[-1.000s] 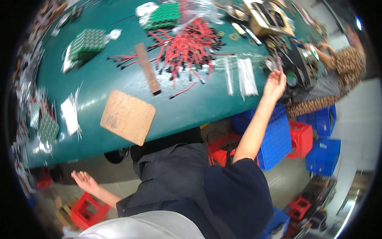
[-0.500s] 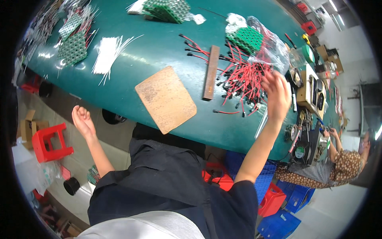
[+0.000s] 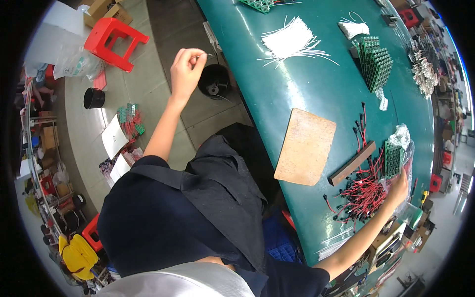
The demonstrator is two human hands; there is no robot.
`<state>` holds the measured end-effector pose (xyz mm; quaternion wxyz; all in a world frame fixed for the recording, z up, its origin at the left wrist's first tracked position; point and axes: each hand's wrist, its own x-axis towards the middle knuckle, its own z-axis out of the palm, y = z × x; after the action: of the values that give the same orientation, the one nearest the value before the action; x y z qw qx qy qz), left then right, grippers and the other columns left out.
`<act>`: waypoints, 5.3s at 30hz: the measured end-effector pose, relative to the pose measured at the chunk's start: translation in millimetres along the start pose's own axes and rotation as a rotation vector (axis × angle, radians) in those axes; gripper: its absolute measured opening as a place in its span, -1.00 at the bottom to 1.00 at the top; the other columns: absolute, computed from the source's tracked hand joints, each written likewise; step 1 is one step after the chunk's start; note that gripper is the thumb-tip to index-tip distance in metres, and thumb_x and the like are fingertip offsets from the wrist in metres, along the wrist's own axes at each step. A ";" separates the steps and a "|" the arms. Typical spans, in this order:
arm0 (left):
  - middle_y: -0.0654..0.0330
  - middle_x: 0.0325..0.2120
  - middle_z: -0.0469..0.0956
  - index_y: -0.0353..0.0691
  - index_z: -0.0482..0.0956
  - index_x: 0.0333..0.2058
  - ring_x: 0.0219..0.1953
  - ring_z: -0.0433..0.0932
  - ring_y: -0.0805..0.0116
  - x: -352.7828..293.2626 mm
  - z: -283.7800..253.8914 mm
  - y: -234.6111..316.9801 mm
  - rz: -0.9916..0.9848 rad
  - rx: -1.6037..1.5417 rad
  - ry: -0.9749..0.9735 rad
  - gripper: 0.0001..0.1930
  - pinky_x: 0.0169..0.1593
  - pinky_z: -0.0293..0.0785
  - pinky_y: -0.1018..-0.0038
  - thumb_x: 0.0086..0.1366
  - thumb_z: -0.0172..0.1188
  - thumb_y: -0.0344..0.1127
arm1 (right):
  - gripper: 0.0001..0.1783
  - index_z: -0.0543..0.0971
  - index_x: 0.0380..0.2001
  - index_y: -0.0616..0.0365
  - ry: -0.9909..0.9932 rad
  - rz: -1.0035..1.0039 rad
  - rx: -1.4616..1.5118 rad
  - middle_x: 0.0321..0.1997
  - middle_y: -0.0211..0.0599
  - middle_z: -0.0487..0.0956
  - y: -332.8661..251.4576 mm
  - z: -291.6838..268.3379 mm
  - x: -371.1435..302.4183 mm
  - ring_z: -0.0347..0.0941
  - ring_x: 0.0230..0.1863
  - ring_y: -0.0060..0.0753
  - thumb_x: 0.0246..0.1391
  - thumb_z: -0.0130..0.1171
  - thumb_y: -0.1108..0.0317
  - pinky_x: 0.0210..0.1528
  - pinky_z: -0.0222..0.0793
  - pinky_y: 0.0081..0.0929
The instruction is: Soldering wires onto a grid of small LED circuit boards at a workbench.
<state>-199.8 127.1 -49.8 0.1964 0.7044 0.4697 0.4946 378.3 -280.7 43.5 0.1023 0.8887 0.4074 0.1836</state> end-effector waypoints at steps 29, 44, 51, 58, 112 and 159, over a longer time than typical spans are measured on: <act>0.30 -0.33 0.43 -0.22 0.44 -0.11 -0.35 0.40 0.51 32.4 40.9 -83.9 -0.215 -0.243 -0.227 -0.75 -0.23 0.42 0.50 0.39 0.08 -0.17 | -0.39 0.34 0.16 0.29 0.035 0.012 0.228 0.10 0.10 0.48 -26.8 21.8 27.1 0.38 0.16 0.08 0.05 0.19 0.28 0.21 0.28 -0.17; 0.10 -0.17 0.48 -0.34 0.44 -0.08 -0.07 0.48 0.26 9.6 50.3 93.8 0.149 -0.718 -0.311 -0.77 0.12 0.37 0.34 0.30 0.11 -0.49 | -0.40 0.41 0.12 0.12 -0.014 0.070 0.285 0.05 0.00 0.51 -58.4 -19.5 44.8 0.43 0.09 0.03 0.13 0.14 -0.03 0.11 0.35 -0.21; -0.06 0.00 0.49 -0.42 0.37 0.10 0.03 0.49 0.22 108.1 291.8 185.0 -0.073 -0.657 -0.652 -0.51 0.13 0.32 0.41 0.36 0.04 -0.15 | 0.18 -0.09 0.36 0.26 0.333 -0.030 0.703 0.33 0.40 0.10 -251.2 -12.8 154.3 0.06 0.32 0.40 -0.13 0.40 -0.01 0.34 0.09 -0.03; -0.20 -0.25 0.59 -0.42 0.56 -0.15 -0.09 0.57 -0.09 108.0 379.6 214.6 0.155 -0.345 -0.659 -0.50 0.02 0.40 0.19 0.32 -0.08 -0.03 | 0.28 -0.10 0.39 -0.38 0.083 0.242 0.731 0.41 0.25 -0.11 -300.3 -17.4 182.9 0.02 0.33 0.34 -0.34 0.51 -0.08 0.09 0.29 0.33; 0.09 -0.07 0.54 -0.20 0.49 -0.01 -0.01 0.52 0.11 -14.7 194.2 272.4 1.142 -0.637 -1.367 -0.67 0.07 0.43 0.29 0.26 0.17 -0.28 | -0.80 0.60 -0.31 0.07 0.037 0.441 -0.124 -0.16 -0.05 0.61 -10.8 -36.1 51.1 0.51 -0.04 0.02 -0.01 0.13 0.27 -0.02 0.40 -0.10; 0.11 -0.33 0.49 -0.28 0.42 -0.14 -0.30 0.53 0.27 65.8 292.9 278.4 0.047 -1.348 -1.124 -0.78 -0.17 0.53 0.39 0.22 -0.02 -0.48 | -0.98 0.42 -0.48 0.13 -0.181 0.371 0.163 -0.34 -0.17 0.44 -247.3 -190.6 -177.9 0.54 -0.55 -0.15 -0.02 0.05 0.46 -0.57 0.46 -0.28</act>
<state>193.0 104.4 63.3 0.7626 0.5873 -0.1033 0.2506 23.6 -250.0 92.1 0.0309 0.9666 0.2398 0.0855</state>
